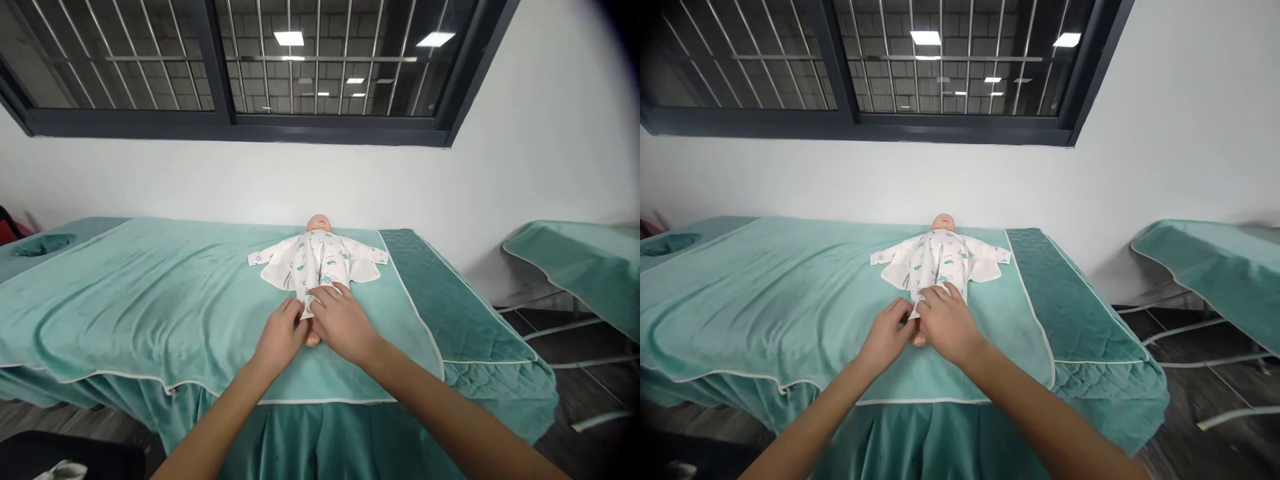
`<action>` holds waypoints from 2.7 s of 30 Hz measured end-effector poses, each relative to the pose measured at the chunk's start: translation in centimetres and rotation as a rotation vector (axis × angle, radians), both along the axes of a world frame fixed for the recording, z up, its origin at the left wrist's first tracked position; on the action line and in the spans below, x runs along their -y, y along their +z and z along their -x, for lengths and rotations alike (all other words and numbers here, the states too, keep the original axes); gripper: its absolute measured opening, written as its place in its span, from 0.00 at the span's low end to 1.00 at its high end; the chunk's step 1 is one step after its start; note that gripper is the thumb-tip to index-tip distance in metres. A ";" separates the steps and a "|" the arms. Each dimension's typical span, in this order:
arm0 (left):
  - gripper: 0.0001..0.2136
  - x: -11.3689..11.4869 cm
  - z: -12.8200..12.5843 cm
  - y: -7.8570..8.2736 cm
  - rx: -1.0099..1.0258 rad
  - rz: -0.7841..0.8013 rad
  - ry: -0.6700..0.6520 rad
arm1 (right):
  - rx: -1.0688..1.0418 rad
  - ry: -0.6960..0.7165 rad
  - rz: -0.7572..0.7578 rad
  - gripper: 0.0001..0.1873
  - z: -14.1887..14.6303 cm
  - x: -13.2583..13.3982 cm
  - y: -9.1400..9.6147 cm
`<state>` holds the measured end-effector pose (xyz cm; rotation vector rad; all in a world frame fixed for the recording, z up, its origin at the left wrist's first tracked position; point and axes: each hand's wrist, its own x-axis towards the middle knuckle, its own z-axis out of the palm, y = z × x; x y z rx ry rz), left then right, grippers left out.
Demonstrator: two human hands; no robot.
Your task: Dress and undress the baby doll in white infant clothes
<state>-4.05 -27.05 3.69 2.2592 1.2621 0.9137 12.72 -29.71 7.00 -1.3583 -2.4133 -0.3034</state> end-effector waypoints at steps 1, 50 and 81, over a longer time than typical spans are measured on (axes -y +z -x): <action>0.06 0.1 0.1 0.0 0.020 0.007 0.003 | -0.012 -0.034 0.015 0.11 -0.1 -0.1 -0.3; 0.09 0.3 -5.6 0.3 -0.568 -0.143 -0.123 | -0.331 -0.307 0.289 0.10 -6.7 1.9 -7.2; 0.05 1.6 -1.8 0.1 -0.335 -0.072 -0.112 | -0.263 -0.196 0.396 0.08 -8.4 5.0 -4.5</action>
